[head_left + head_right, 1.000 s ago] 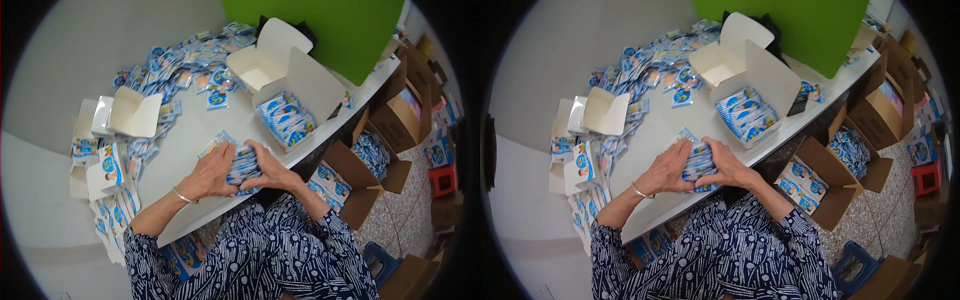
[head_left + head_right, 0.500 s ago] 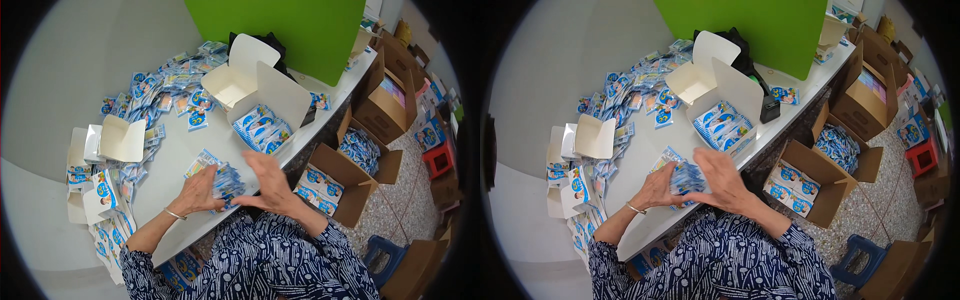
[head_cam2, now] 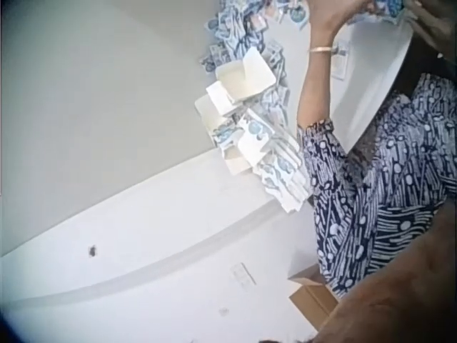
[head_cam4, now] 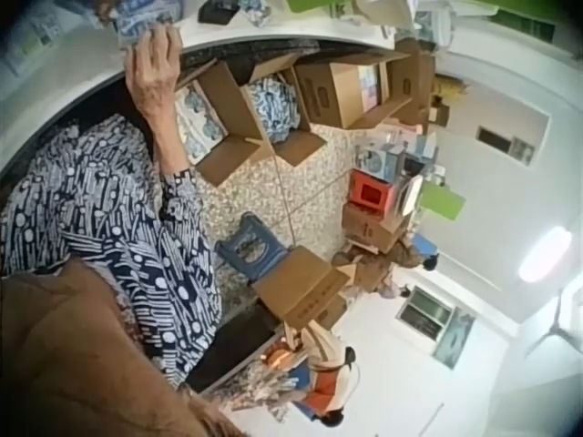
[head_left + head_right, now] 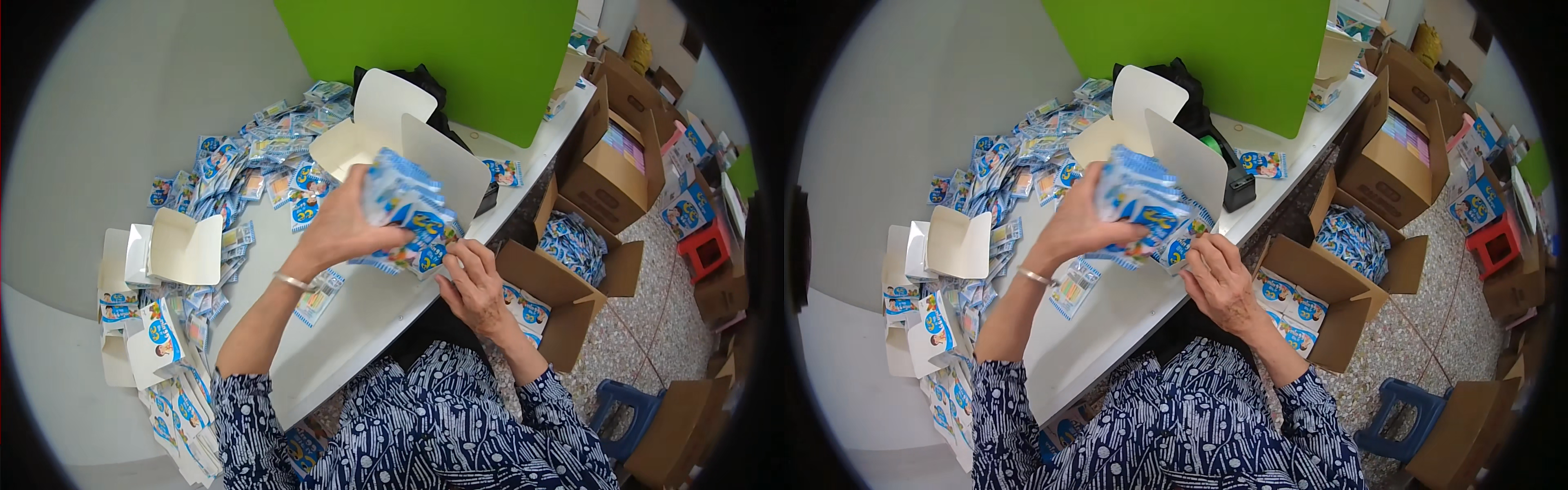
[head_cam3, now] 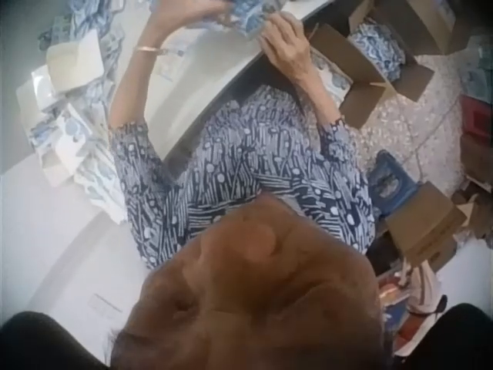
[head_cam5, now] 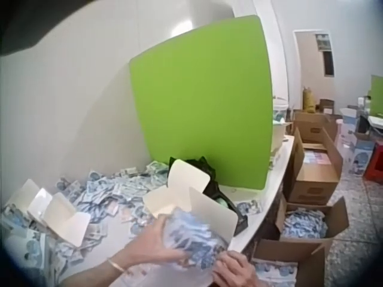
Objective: Pack blue packets into white cardboard boxes at a factory workstation.
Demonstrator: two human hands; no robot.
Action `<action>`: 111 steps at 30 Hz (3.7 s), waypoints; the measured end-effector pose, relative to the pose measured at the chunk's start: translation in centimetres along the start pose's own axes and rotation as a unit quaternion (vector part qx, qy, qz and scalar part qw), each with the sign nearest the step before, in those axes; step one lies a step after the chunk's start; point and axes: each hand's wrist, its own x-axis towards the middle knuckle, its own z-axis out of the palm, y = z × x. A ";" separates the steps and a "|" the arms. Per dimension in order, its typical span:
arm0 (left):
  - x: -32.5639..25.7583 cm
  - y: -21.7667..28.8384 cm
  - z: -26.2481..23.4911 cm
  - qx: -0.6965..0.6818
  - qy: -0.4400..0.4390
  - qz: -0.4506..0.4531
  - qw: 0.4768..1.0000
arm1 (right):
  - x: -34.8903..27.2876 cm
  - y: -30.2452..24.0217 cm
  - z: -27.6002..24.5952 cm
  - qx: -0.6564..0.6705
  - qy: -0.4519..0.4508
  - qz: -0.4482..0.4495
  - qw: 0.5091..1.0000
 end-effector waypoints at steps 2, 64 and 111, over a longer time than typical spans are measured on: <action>1.8 0.2 2.1 0.052 -0.038 -0.013 0.998 | -0.3 0.3 0.1 -0.001 0.020 -0.003 1.000; -11.1 -15.7 -10.5 0.363 0.222 -0.136 0.895 | 4.4 -4.4 1.1 -0.065 -0.042 -0.066 0.995; -17.4 -11.0 -3.9 0.153 0.293 0.031 0.943 | 1.9 -0.9 1.7 0.161 -0.225 0.079 0.958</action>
